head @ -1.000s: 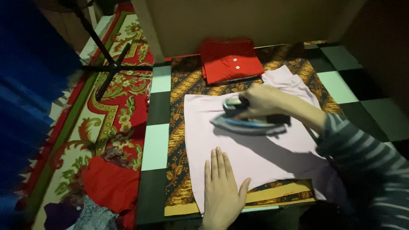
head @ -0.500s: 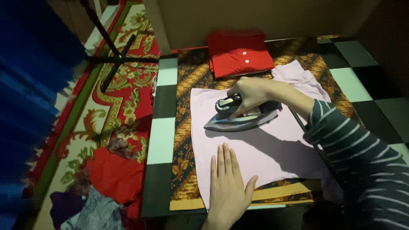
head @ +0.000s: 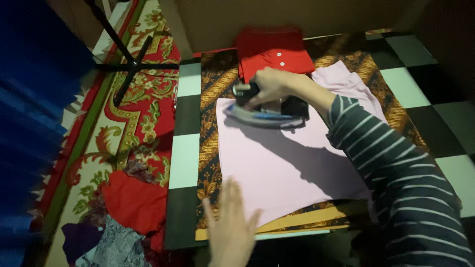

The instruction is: The person irons a pink t-shirt with a Mickey Mouse graphic on an ironing board. They smooth the fabric with one hand while moving the iron with the other, then flip the shirt to iron the back. Finally, they fold the shirt in half and press the fold with the iron.

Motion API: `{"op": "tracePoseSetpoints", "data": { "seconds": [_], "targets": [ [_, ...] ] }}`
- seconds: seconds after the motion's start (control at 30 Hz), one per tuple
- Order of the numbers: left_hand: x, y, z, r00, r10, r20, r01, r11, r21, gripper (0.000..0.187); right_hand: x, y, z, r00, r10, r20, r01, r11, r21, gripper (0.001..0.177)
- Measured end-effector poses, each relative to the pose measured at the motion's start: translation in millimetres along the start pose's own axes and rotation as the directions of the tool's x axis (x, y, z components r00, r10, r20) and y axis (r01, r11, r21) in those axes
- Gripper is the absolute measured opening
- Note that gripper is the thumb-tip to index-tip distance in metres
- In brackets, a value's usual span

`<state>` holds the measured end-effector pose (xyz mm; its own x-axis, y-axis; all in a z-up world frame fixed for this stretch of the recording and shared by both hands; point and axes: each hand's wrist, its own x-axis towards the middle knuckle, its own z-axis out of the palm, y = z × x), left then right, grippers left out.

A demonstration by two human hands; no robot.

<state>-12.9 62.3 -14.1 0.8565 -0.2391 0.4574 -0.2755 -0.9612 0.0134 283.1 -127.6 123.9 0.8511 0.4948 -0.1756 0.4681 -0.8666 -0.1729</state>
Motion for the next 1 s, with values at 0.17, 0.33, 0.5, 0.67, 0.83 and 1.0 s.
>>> {"op": "tracePoseSetpoints", "data": {
  "seconds": [0.17,0.33,0.5,0.67,0.83,1.0],
  "targets": [
    [-14,-25,2,0.980,-0.103,0.170,0.112,0.993,-0.045,0.074,-50,-30,-3,0.962,-0.135,0.237,0.119,0.990,0.082,0.060],
    [-16,-22,-2,0.984,-0.113,0.136,0.125,0.989,-0.079,0.073,-128,-53,5,0.928,-0.141,0.344,0.133,0.990,0.046,0.048],
    [-15,-22,-11,0.985,-0.101,0.137,0.117,0.987,-0.114,0.073,-193,-40,16,0.902,-0.020,0.431,0.032,0.999,-0.020,0.052],
    [-10,-24,-15,0.969,-0.078,0.234,0.103,0.990,-0.094,0.075,-222,5,11,0.802,0.305,0.513,-0.324,0.944,-0.055,0.057],
    [-14,-22,-20,0.978,-0.074,0.197,0.099,0.988,-0.121,0.074,-225,23,23,0.805,0.273,0.527,-0.260,0.960,-0.101,0.057],
    [-16,-23,-15,0.977,-0.068,0.202,0.089,0.991,-0.096,0.071,-198,-2,30,0.848,-0.005,0.531,0.037,0.998,-0.049,0.069]
  ]
}}
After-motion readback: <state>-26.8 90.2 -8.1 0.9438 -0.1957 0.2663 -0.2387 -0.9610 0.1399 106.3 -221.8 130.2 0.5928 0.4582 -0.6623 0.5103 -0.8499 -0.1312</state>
